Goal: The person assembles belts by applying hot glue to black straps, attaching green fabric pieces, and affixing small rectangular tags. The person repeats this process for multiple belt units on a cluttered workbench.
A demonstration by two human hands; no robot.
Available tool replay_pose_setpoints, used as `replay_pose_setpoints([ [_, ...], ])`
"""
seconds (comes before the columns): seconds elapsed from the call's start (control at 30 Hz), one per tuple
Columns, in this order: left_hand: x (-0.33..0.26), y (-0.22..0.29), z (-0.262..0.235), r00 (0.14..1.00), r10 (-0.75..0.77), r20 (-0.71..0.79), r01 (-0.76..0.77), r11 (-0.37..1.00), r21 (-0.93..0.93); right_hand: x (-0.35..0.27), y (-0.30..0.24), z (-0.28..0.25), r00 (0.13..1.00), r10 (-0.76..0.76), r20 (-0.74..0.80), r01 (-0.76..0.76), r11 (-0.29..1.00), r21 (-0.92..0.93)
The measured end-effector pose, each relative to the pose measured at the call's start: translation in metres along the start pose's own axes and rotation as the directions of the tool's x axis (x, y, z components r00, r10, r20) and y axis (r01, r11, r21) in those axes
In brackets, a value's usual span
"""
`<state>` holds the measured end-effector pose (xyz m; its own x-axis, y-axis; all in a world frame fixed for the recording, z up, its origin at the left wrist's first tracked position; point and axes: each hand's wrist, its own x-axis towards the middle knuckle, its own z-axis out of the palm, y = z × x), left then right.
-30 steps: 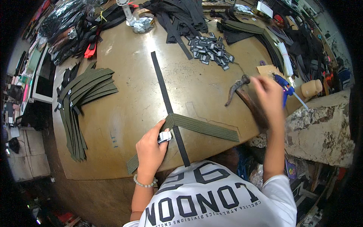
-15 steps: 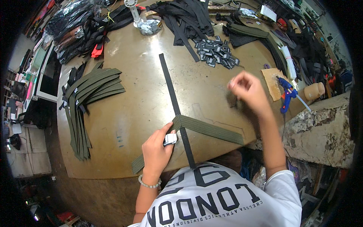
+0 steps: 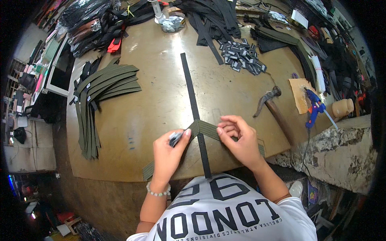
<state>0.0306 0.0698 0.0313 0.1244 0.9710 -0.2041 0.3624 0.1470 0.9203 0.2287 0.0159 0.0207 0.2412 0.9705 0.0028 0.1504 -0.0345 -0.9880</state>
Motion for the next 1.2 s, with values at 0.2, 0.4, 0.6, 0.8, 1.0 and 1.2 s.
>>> replay_pose_setpoints([
  [0.2,0.011,0.0,0.016,0.98,0.185,-0.072,-0.165,0.962,0.217,0.007,0.022,-0.005,0.994,-0.11,0.021,0.112,0.981,-0.16],
  [0.4,0.012,-0.006,0.004,0.999,0.032,-0.004,-0.032,0.994,0.104,0.007,0.022,-0.006,0.993,-0.111,0.044,0.115,0.986,-0.119],
  [0.6,0.01,-0.002,0.01,0.993,0.117,-0.02,-0.112,0.976,0.189,0.008,0.021,-0.005,0.994,-0.103,0.031,0.106,0.988,-0.115],
  [0.8,0.009,0.0,0.009,0.999,0.03,0.037,-0.036,0.984,0.173,0.007,0.022,-0.005,0.993,-0.112,0.038,0.116,0.984,-0.136],
  [1.0,0.006,-0.002,0.019,0.977,0.202,-0.069,-0.183,0.958,0.219,0.006,0.02,-0.005,0.991,-0.131,0.038,0.135,0.981,-0.14],
  [1.2,-0.001,-0.008,0.004,0.949,0.311,0.052,-0.312,0.896,0.316,0.004,0.023,-0.006,0.987,-0.148,0.054,0.155,0.975,-0.159],
])
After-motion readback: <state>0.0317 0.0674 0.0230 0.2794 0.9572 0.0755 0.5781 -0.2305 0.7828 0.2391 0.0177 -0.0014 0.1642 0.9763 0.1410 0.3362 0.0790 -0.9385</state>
